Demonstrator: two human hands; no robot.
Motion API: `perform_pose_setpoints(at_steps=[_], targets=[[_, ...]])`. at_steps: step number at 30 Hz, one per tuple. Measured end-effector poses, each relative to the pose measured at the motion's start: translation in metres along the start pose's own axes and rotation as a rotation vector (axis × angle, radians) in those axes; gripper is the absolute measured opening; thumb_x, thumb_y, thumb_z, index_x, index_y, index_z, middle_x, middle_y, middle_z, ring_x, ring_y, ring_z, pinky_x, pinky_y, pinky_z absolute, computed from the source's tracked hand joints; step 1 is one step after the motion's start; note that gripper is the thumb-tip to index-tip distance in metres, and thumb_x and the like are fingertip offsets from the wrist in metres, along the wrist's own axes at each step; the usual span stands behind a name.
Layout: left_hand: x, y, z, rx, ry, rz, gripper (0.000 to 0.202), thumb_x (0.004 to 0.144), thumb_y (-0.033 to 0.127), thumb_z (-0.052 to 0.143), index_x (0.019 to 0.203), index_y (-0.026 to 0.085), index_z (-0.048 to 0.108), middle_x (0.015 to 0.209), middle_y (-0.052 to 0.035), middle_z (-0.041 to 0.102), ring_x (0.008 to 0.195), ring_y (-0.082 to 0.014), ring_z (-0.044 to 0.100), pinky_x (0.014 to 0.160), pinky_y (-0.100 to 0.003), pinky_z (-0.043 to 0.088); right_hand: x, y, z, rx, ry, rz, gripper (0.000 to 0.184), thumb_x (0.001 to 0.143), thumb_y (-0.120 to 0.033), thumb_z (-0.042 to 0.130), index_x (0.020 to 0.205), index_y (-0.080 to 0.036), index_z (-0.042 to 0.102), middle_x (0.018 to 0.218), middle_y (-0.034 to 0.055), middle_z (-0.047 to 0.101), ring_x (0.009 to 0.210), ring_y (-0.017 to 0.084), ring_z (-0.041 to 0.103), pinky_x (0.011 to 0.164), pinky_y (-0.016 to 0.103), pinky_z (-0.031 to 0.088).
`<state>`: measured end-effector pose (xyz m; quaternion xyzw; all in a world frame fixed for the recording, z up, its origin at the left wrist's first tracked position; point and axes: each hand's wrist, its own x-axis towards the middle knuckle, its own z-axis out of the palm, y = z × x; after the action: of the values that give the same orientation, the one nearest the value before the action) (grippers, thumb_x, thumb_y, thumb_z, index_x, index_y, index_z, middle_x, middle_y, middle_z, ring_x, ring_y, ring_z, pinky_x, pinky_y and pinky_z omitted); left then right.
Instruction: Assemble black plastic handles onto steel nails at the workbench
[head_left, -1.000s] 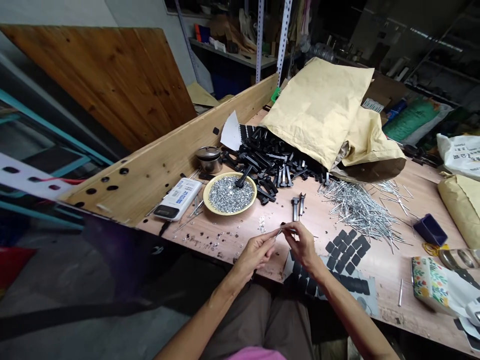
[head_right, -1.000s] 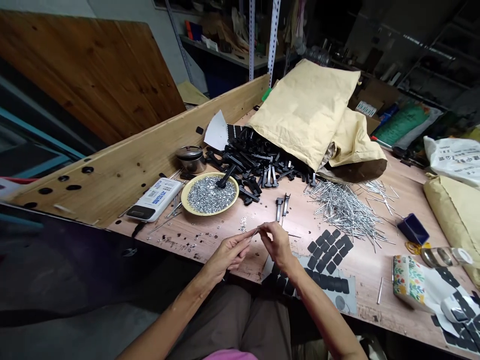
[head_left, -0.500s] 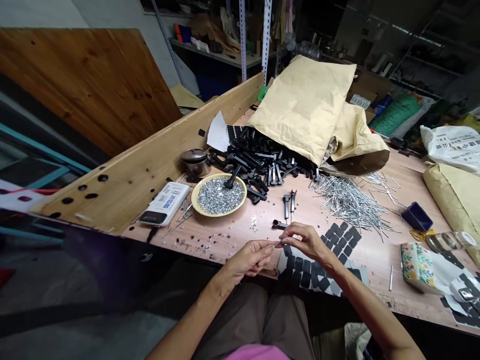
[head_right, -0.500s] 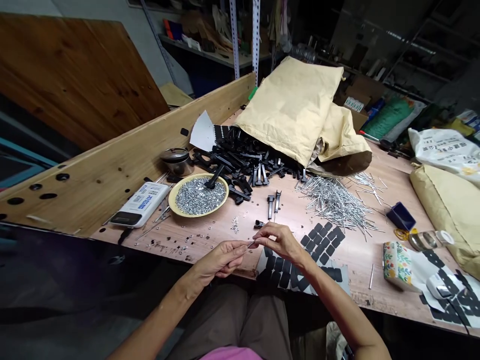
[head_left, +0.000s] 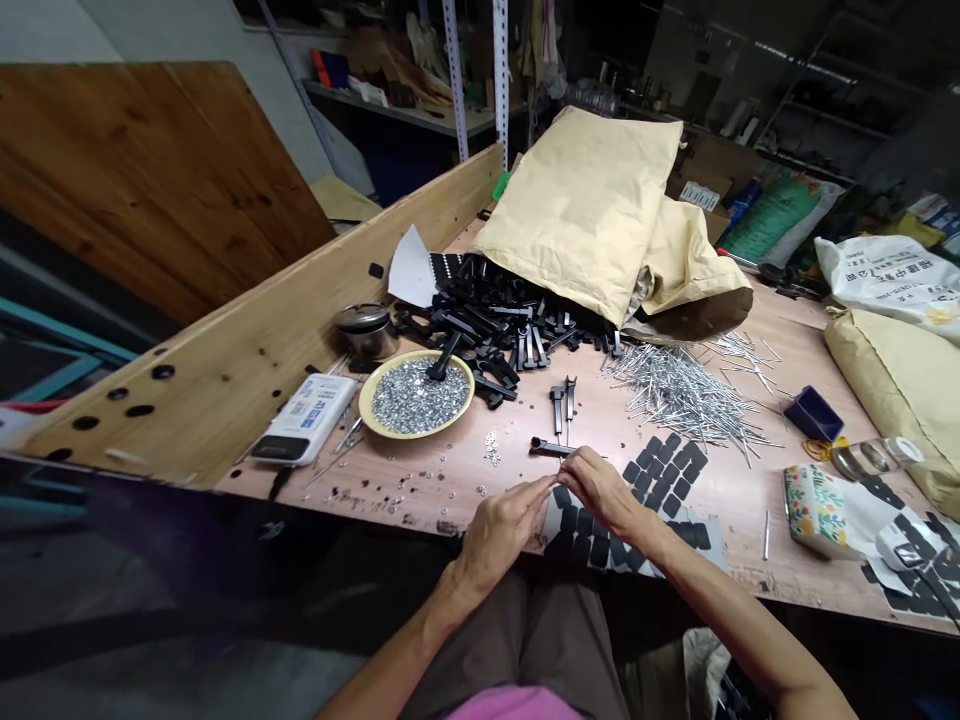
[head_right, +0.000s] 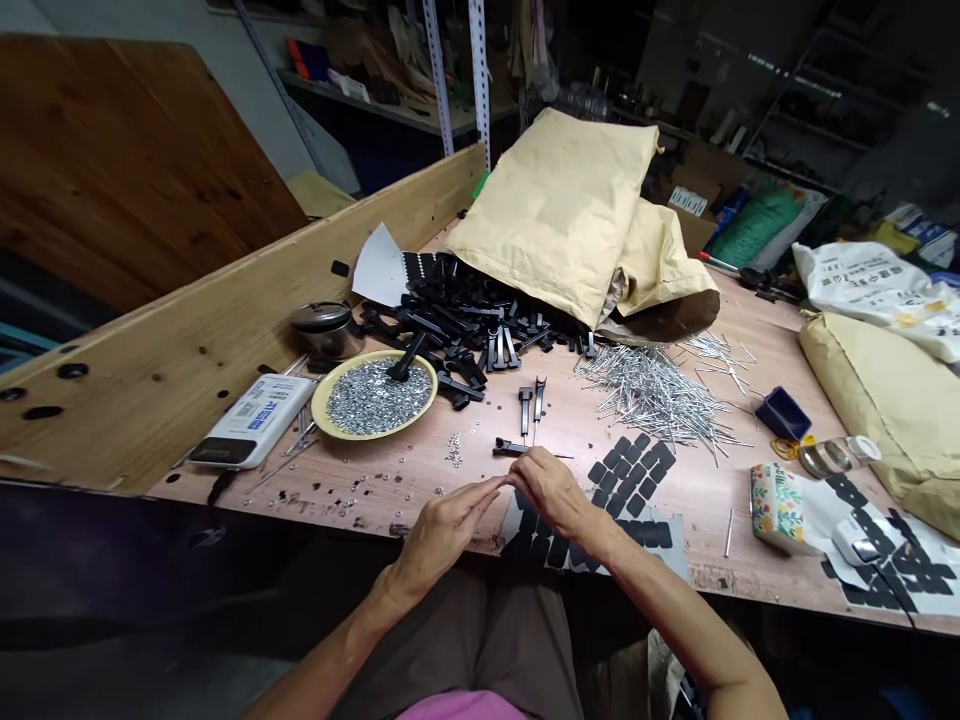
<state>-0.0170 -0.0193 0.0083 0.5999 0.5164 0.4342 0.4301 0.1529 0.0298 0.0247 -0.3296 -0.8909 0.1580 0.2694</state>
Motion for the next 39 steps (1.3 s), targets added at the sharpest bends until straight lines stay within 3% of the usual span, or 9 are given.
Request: perform_pose_setpoints(at_steps=[4, 8, 12, 15, 18, 23, 28, 33, 39], targets=[[-0.005, -0.004, 0.01, 0.064, -0.005, 0.003, 0.023, 0.079, 0.027, 0.056, 0.095, 0.025, 0.072, 0.086, -0.0088, 0.073, 0.079, -0.0224, 0.066, 0.075, -0.03, 0.048, -0.009, 0.004, 0.008, -0.118, 0.018, 0.057, 0.046, 0.098, -0.036, 0.024, 0.067, -0.02, 0.053, 0.063, 0.0037, 0.052, 0.061, 0.015, 0.047, 0.06, 0.027, 0.039], [-0.002, 0.005, 0.025, -0.03, 0.015, -0.091, 0.015, 0.077, 0.029, 0.058, 0.081, 0.024, 0.071, 0.078, -0.0073, 0.071, 0.072, -0.0209, 0.064, 0.07, -0.029, 0.046, -0.019, 0.006, 0.005, -0.074, 0.037, 0.333, 0.052, 0.094, -0.048, 0.031, 0.055, -0.02, 0.052, 0.056, 0.0015, 0.05, 0.054, 0.013, 0.046, 0.058, 0.026, 0.036], [0.013, 0.016, 0.041, -0.477, 0.09, -0.323, 0.022, 0.071, 0.039, 0.066, 0.079, 0.019, 0.068, 0.075, -0.0043, 0.066, 0.069, -0.0166, 0.06, 0.064, -0.026, 0.045, -0.033, 0.002, -0.003, 0.34, 0.187, 0.675, 0.05, 0.09, -0.056, 0.032, 0.075, -0.021, 0.065, 0.072, 0.003, 0.062, 0.06, 0.014, 0.054, 0.056, 0.025, 0.041], [0.024, 0.021, 0.058, -0.83, 0.096, -0.479, 0.033, 0.058, 0.039, 0.076, 0.08, 0.016, 0.067, 0.081, -0.0042, 0.066, 0.075, -0.0151, 0.059, 0.066, -0.024, 0.044, -0.04, -0.006, 0.0, 0.705, 0.311, 0.738, 0.038, 0.078, -0.057, 0.056, 0.086, -0.021, 0.067, 0.079, 0.0032, 0.066, 0.073, 0.017, 0.06, 0.065, 0.027, 0.047], [0.03, 0.022, 0.075, -0.902, 0.129, -0.479, 0.034, 0.051, 0.036, 0.08, 0.077, 0.015, 0.069, 0.091, -0.006, 0.065, 0.088, -0.017, 0.058, 0.075, -0.026, 0.045, -0.045, -0.012, 0.007, 0.921, 0.476, 0.774, 0.037, 0.07, -0.052, 0.067, 0.091, -0.021, 0.067, 0.08, 0.002, 0.066, 0.077, 0.017, 0.061, 0.071, 0.029, 0.049], [0.032, 0.025, 0.091, -0.732, 0.107, -0.379, 0.027, 0.055, 0.036, 0.077, 0.073, 0.017, 0.072, 0.092, -0.006, 0.064, 0.095, -0.0204, 0.057, 0.085, -0.031, 0.044, -0.056, -0.011, 0.001, 0.931, 0.478, 0.906, 0.032, 0.069, -0.049, 0.068, 0.078, -0.018, 0.068, 0.066, -0.0014, 0.061, 0.059, 0.011, 0.052, 0.056, 0.024, 0.044], [0.041, 0.02, 0.097, -0.458, 0.005, -0.222, 0.022, 0.073, 0.035, 0.065, 0.085, 0.019, 0.074, 0.096, -0.0066, 0.063, 0.095, -0.0204, 0.057, 0.084, -0.032, 0.045, -0.07, -0.001, -0.014, 0.771, 0.514, 0.94, 0.027, 0.076, -0.045, 0.061, 0.074, -0.018, 0.062, 0.062, -0.0024, 0.054, 0.053, 0.01, 0.044, 0.047, 0.021, 0.038], [0.061, -0.007, 0.085, 0.437, 0.05, 0.164, 0.024, 0.077, 0.02, 0.061, 0.099, 0.022, 0.071, 0.097, -0.0095, 0.062, 0.094, -0.0256, 0.05, 0.08, -0.039, 0.044, -0.101, 0.052, -0.038, 0.026, 0.602, 0.81, 0.019, 0.083, -0.034, 0.05, 0.073, -0.02, 0.057, 0.07, 0.0013, 0.053, 0.062, 0.015, 0.048, 0.057, 0.027, 0.041], [0.07, -0.038, 0.077, 0.884, -0.047, 0.497, 0.016, 0.081, 0.017, 0.054, 0.078, 0.02, 0.07, 0.089, -0.0106, 0.063, 0.087, -0.026, 0.051, 0.07, -0.035, 0.044, -0.143, 0.12, -0.061, -0.634, 0.233, 0.599, 0.019, 0.088, -0.017, 0.043, 0.074, -0.02, 0.056, 0.076, 0.0073, 0.055, 0.074, 0.02, 0.05, 0.065, 0.03, 0.041]])
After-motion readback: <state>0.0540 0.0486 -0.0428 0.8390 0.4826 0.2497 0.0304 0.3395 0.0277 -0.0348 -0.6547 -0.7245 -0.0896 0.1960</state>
